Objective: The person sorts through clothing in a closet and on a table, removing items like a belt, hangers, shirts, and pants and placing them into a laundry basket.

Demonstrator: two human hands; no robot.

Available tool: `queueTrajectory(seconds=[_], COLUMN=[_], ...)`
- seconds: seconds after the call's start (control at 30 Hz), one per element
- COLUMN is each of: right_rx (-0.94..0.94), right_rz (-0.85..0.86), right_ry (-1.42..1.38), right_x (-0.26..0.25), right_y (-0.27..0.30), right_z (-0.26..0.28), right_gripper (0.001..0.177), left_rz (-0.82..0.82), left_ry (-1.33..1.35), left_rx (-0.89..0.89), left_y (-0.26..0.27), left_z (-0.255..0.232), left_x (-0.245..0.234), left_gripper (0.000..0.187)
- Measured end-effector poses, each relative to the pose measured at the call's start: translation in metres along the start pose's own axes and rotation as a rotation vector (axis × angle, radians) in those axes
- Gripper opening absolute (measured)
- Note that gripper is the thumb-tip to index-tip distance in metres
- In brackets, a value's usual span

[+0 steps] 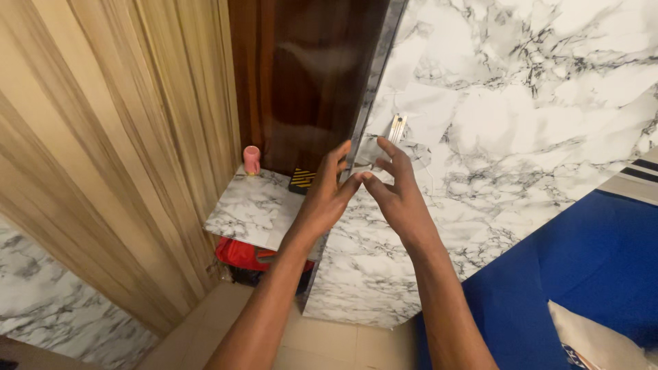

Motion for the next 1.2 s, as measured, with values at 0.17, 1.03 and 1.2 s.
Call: queueTrajectory(seconds=[0.17, 1.03, 1.2], right_rx=[-0.102, -0.038, 0.195], right_rz=[-0.072, 0.081, -0.248], right_ry=[0.115, 0.056, -0.112], right_x=[-0.004, -0.004, -0.084], right_y=[-0.009, 0.184, 0.261], right_z=[-0.015, 0.054, 0.006], right_gripper=[0.063, 0.058, 0.071], left_rz=[-0.009, 0.187, 0.394], left_ry=[-0.15, 0.141, 0.387], left_rx=[0.152, -0.325, -0.53], left_y=[-0.013, 0.202, 0.229], left_z=[0.041, 0.051, 0.03], left_x=[0.029, 0.115, 0.169], left_gripper=[0.075, 0.027, 0.035])
Point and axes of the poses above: each hand's wrist, its own y-axis away from the middle knuckle, its own x-axis out of the palm, z = x × y, the point moved 10 cm from there along -y, towards the middle knuckle, and after that the axes turned 6 degrees about -y, right-handed, at the moved point
